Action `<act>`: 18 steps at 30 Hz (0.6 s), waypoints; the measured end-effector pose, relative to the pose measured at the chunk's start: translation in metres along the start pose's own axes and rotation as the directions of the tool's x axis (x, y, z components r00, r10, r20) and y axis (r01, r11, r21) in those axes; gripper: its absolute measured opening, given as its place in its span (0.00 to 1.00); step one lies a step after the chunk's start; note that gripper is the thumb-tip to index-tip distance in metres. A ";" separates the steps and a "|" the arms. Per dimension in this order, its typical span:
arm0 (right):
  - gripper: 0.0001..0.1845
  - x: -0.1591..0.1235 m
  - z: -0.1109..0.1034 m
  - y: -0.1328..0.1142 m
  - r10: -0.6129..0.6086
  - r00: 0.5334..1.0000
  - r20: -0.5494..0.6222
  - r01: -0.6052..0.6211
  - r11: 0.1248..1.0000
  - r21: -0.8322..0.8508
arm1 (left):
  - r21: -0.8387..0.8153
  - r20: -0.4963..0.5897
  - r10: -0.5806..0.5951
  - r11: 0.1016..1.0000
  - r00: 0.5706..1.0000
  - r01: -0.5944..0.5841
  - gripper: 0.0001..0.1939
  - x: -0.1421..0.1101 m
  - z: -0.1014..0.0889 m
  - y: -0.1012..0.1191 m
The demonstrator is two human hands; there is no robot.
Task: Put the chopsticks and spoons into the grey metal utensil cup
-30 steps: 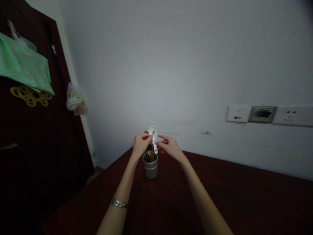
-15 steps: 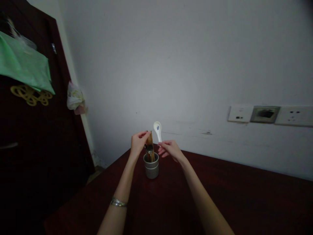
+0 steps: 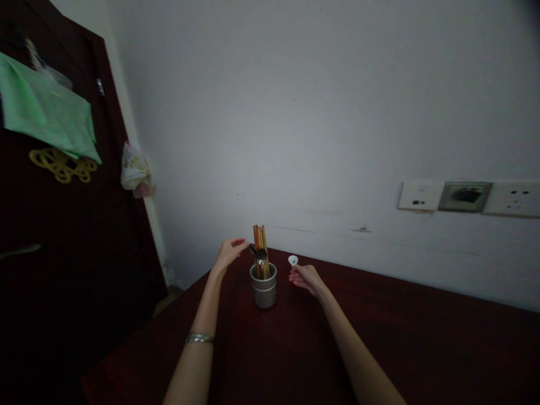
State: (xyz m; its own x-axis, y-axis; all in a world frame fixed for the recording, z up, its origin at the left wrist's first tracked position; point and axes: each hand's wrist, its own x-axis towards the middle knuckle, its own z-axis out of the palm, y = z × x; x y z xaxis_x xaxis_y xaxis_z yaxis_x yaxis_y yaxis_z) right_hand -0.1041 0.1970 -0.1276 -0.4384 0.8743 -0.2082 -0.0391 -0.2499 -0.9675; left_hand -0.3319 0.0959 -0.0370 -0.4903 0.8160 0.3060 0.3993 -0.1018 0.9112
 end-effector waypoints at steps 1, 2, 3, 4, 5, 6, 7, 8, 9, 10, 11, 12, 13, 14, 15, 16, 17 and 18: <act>0.11 0.001 -0.001 0.002 0.010 1.000 0.009 -0.010 1.000 -0.010 | -0.033 0.058 -0.030 0.999 0.998 0.032 0.25 -0.002 0.000 -0.002; 0.11 0.002 -0.001 0.004 0.019 1.000 0.018 -0.019 1.000 -0.018 | -0.055 0.108 -0.052 0.997 0.993 0.058 0.26 -0.003 0.001 -0.004; 0.11 0.002 -0.002 0.005 0.028 0.999 0.026 -0.027 0.999 -0.025 | -0.066 0.149 -0.069 0.995 0.986 0.080 0.26 -0.004 0.001 -0.006; 0.11 0.002 -0.002 0.006 0.035 0.999 0.033 -0.034 0.999 -0.030 | -0.071 0.181 -0.085 0.993 0.980 0.099 0.27 -0.005 0.001 -0.007; 0.11 0.002 -0.002 0.006 0.039 0.998 0.038 -0.038 0.999 -0.033 | -0.072 0.205 -0.100 0.991 0.974 0.117 0.27 -0.005 0.000 -0.008; 0.11 0.002 -0.003 0.007 0.043 0.998 0.045 -0.041 0.998 -0.036 | -0.073 0.223 -0.112 0.989 0.968 0.131 0.27 -0.005 0.000 -0.009; 0.11 0.002 -0.003 0.008 0.045 0.998 0.052 -0.043 0.998 -0.039 | -0.079 0.238 -0.120 0.987 0.964 0.142 0.27 -0.005 0.001 -0.010; 0.11 0.002 -0.003 0.008 0.048 0.997 0.059 -0.045 0.998 -0.043 | -0.091 0.249 -0.123 0.985 0.961 0.149 0.27 -0.005 0.001 -0.011; 0.12 0.002 -0.003 0.009 0.050 0.997 0.064 -0.047 0.998 -0.046 | -0.107 0.255 -0.122 0.982 0.959 0.153 0.26 -0.005 0.001 -0.011; 0.12 0.002 -0.003 0.010 0.052 0.996 0.067 -0.049 0.998 -0.049 | -0.125 0.259 -0.120 0.980 0.959 0.156 0.25 -0.005 0.001 -0.011; 0.12 0.002 -0.003 0.010 0.055 0.996 0.068 -0.052 0.997 -0.053 | -0.143 0.261 -0.117 0.977 0.958 0.158 0.24 -0.005 0.002 -0.012; 0.13 0.002 -0.003 0.011 0.058 0.996 0.068 -0.055 0.997 -0.058 | -0.159 0.263 -0.117 0.974 0.958 0.163 0.23 -0.005 0.002 -0.013; 0.13 0.003 -0.003 0.011 0.062 0.996 0.066 -0.058 0.996 -0.062 | -0.170 0.263 -0.118 0.971 0.958 0.167 0.22 -0.004 0.003 -0.013; 0.13 0.003 -0.004 0.012 0.065 0.996 0.064 -0.061 0.996 -0.065 | -0.175 0.261 -0.121 0.970 0.958 0.170 0.21 -0.004 0.004 -0.014; 0.13 0.004 -0.004 0.012 0.068 0.996 0.063 -0.064 0.996 -0.068 | -0.175 0.254 -0.128 0.969 0.959 0.175 0.20 -0.003 0.006 -0.015; 0.13 0.005 -0.005 0.012 0.072 0.995 0.063 -0.067 0.995 -0.070 | -0.173 0.243 -0.137 0.968 0.960 0.182 0.19 -0.002 0.007 -0.017; 0.14 0.005 -0.005 0.013 0.074 0.995 0.064 -0.069 0.995 -0.072 | -0.173 0.229 -0.147 0.967 0.962 0.189 0.18 -0.002 0.008 -0.018; 0.14 0.006 -0.006 0.013 0.076 0.995 0.066 -0.071 0.995 -0.073 | -0.174 0.214 -0.154 0.966 0.965 0.193 0.18 -0.002 0.009 -0.018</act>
State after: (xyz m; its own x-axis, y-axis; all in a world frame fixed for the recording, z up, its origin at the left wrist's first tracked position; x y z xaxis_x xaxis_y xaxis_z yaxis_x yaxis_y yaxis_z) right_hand -0.1019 0.2015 -0.1423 -0.4987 0.8232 -0.2713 0.0582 -0.2805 -0.9581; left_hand -0.3315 0.1016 -0.0568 -0.3685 0.9247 0.0958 0.1558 -0.0401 0.9870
